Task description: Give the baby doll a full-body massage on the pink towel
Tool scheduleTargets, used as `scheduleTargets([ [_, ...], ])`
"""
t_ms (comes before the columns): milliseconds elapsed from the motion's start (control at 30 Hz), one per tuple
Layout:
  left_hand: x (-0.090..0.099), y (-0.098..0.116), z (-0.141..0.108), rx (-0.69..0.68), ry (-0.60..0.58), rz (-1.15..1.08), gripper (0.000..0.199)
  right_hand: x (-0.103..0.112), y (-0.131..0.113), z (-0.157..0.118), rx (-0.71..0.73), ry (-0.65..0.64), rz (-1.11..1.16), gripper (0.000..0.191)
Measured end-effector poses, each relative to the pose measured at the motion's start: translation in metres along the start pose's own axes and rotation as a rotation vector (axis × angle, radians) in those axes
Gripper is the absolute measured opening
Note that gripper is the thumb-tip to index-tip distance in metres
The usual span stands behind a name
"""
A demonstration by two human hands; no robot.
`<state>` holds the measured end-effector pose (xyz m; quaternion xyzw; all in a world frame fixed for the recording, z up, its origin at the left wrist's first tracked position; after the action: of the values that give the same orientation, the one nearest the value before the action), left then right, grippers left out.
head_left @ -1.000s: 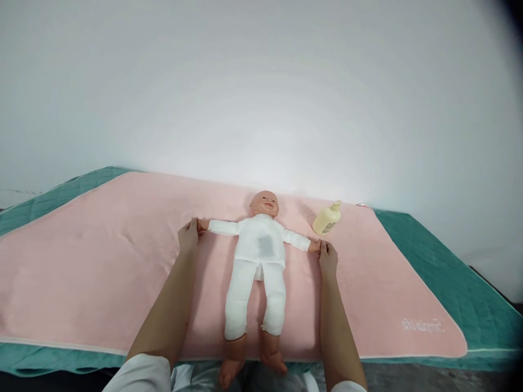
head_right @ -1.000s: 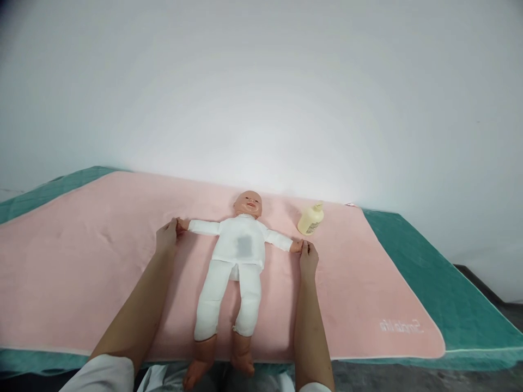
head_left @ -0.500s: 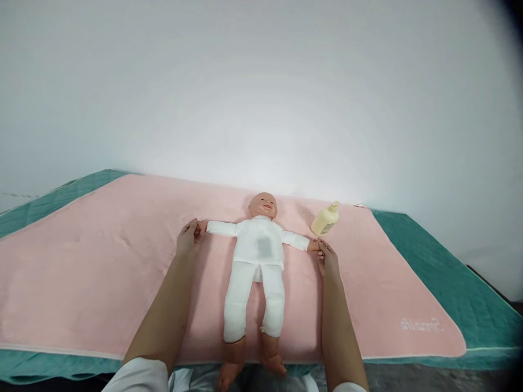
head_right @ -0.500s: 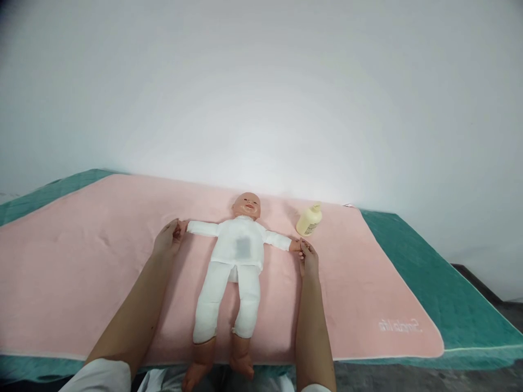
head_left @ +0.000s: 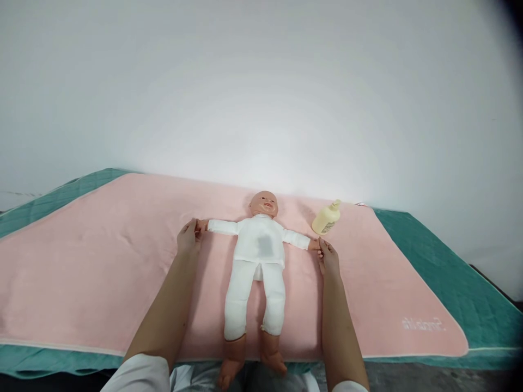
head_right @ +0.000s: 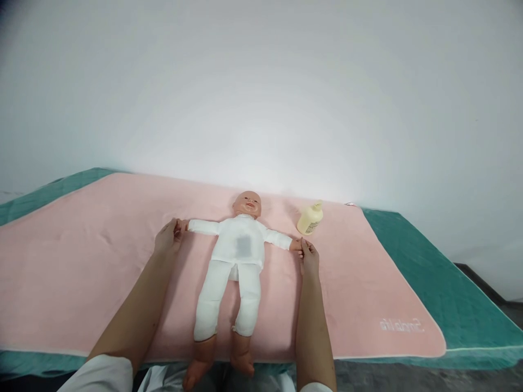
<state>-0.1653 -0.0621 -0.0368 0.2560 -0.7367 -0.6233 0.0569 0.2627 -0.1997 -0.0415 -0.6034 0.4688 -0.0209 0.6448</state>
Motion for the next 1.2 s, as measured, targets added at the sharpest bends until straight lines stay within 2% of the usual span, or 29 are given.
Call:
scheduleTargets([
  [133, -0.001, 0.001, -0.003, 0.067, 0.076, -0.105, 0.013, 0.003, 0.002, 0.003, 0.020, 0.019, -0.020, 0.030],
  [333, -0.002, 0.000, 0.000, 0.086, 0.089, -0.155, 0.015, 0.008, 0.004, 0.009, -0.007, 0.038, 0.024, 0.023],
  [600, -0.001, 0.002, -0.002, 0.044, 0.060, -0.133, 0.011, 0.009, 0.003, 0.010, -0.025, -0.029, 0.147, 0.037],
  [1000, -0.003, 0.007, -0.011, 0.062, 0.099, -0.141, 0.011, 0.002, 0.000, 0.003, -0.048, -0.016, 0.103, 0.040],
  [1200, -0.003, 0.007, -0.011, 0.085, 0.126, -0.141, 0.015, 0.001, 0.001, 0.001, -0.007, 0.012, 0.035, 0.039],
])
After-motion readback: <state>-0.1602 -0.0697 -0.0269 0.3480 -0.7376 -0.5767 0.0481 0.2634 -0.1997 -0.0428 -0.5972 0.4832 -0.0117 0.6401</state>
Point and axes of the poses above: each hand's wrist, its own z-axis towards the middle knuckle, its own x-axis out of the back of the hand, y = z × x, the point moved 2 cm from there along z, towards the middle knuckle, and after that the axes turned 15 degrees about z, right-handed, at the moved point
